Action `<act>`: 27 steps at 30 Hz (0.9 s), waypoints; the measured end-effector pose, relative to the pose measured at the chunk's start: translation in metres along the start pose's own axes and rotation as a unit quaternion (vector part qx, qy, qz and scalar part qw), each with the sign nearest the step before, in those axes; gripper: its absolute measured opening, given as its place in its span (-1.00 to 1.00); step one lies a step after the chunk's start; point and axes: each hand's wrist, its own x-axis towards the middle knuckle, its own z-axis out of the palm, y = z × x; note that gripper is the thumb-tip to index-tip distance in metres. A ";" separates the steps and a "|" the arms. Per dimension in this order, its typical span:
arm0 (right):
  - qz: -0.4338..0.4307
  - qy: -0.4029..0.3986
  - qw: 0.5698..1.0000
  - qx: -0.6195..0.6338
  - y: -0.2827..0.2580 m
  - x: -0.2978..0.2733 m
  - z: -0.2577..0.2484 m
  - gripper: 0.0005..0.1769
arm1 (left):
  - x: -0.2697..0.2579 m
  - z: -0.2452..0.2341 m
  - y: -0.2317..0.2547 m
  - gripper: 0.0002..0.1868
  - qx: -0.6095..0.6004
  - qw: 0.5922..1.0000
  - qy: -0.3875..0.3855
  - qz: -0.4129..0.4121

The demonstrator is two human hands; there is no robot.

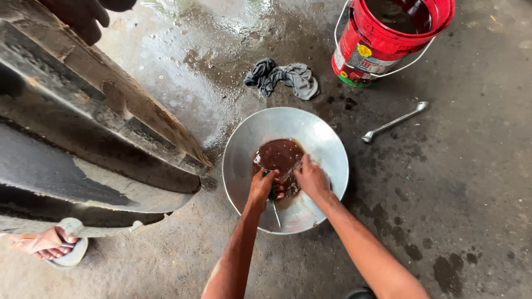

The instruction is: Cleaning small engine or fuel system parts in a bowl of dark solvent or oil using a screwdriver to scrape residue.

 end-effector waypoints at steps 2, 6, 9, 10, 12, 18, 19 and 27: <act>-0.034 0.032 0.993 -0.111 0.009 0.006 0.011 -0.79 | -0.007 0.001 0.006 -0.70 0.005 1.000 0.013 -0.019; -0.232 0.083 0.935 -0.256 0.041 0.027 0.031 -0.77 | 0.008 -0.004 -0.005 -0.72 -0.009 1.000 0.004 -0.003; -0.114 0.080 0.967 -0.212 0.049 0.037 0.031 -0.79 | 0.010 -0.008 -0.013 -0.70 -0.041 0.999 -0.024 0.007; -0.105 0.082 0.976 -0.173 0.054 0.039 0.035 -0.79 | 0.006 -0.008 -0.012 -0.72 -0.037 0.999 -0.011 0.000; -0.099 0.090 0.982 -0.137 0.065 0.055 0.036 -0.66 | 0.006 -0.003 -0.001 -0.73 -0.033 0.999 -0.003 -0.001; 0.035 0.066 0.996 0.053 0.053 0.049 0.013 -0.73 | 0.004 -0.001 -0.004 -0.75 -0.021 1.000 -0.001 -0.009; -0.007 0.056 0.998 -0.021 0.053 0.043 0.011 -0.70 | 0.006 0.000 -0.004 -0.75 -0.024 1.000 -0.001 -0.017; 0.061 0.068 0.986 -0.143 0.023 0.015 0.011 -0.64 | 0.002 0.002 0.001 -0.75 -0.025 1.000 -0.002 -0.013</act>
